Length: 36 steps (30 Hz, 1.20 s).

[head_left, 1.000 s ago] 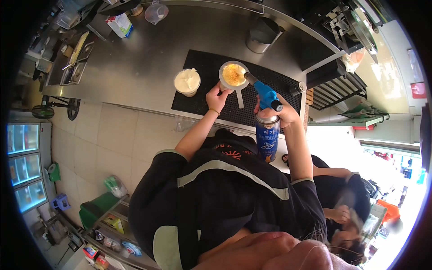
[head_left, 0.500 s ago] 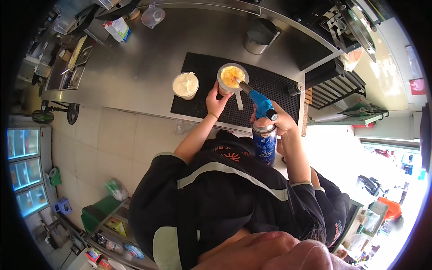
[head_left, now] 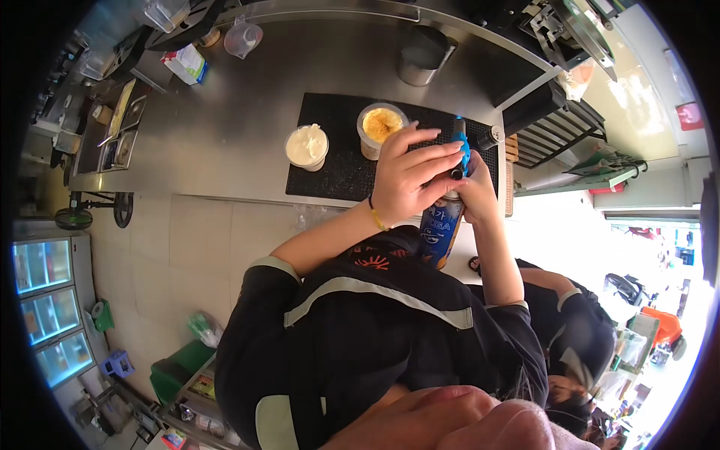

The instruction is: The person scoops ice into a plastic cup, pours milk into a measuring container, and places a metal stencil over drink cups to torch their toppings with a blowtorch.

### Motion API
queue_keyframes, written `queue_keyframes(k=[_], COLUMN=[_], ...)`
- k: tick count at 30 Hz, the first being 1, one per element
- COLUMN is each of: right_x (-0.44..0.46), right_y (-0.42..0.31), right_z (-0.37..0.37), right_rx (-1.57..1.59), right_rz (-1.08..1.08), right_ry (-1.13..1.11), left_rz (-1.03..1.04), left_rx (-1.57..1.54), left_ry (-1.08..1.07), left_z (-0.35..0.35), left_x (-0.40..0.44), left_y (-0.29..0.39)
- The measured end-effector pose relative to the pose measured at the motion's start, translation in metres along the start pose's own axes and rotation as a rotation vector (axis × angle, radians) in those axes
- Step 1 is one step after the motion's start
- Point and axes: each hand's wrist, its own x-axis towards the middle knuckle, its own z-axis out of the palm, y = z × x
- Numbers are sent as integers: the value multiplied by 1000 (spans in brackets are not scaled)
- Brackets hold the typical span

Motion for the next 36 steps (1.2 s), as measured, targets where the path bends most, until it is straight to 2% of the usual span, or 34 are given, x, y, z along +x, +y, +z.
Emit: queue_keyframes(k=[3,4,7,8,11,12,13,15,18,21,22,23,24,26,27,28,29,31,36], right_x=[-1,-4,-12,-13,-31,-35,-35,-47,-56,-44,-40,-37,-35,-8,7,8,12,20,35], right_y=[-7,-9,-13,-15,-27,-38,-38,-58,-61,-43,-52,-59,-38,21,54,58,70,82,101], right_z=[2,2,-2,-4,13,17,13,30,72,103,97,84,73,40,24,20,25,32,31], right_rx=[20,3,-159,-236,-106,77,-5,-52,16,-52,-232,-413,-246,-334,-291,-287,-299,-306,-183], right_rz=[-5,-13,-19,10,-207,-121,-136,-328,-487,-641,-753,-863,-775,-432,-247,100,184,273,181], right_ry=[-7,-10,-54,-47,-28,-54,-123,-248,-407,-696,-648,-592,-352,151,201,152,86,-45,-204], left_rz=[129,182,492,502,504,569,494,344,-200,-469,-555,-510,-460,-429,-576,-553,-531,-510,-563], left_rx=[176,127,-7,-66,-124,-34,-71,-143,-396,-481,-506,-419,-333,-254,-366,-343,-316,-278,-221], left_ry=[-61,-108,-421,-526,-543,-480,-396,-233,-121,-251,-292,-358,-419,-201,100,198,290,433,600], left_z=[-1,1,-12,-15,-26,-34,-44,-60,-76,-100,-110,-126,-142,-155,-152,-155,-161,-171,-179], left_x=[11,12,36,43,59,59,53,32,-18,-63,-77,-91,-105,-125,-134,-136,-138,-139,-133], left_y=[8,3,-24,-24,-8,-3,2,14,22,21,13,-2,-18,-19,-6,-7,-10,-12,-11])
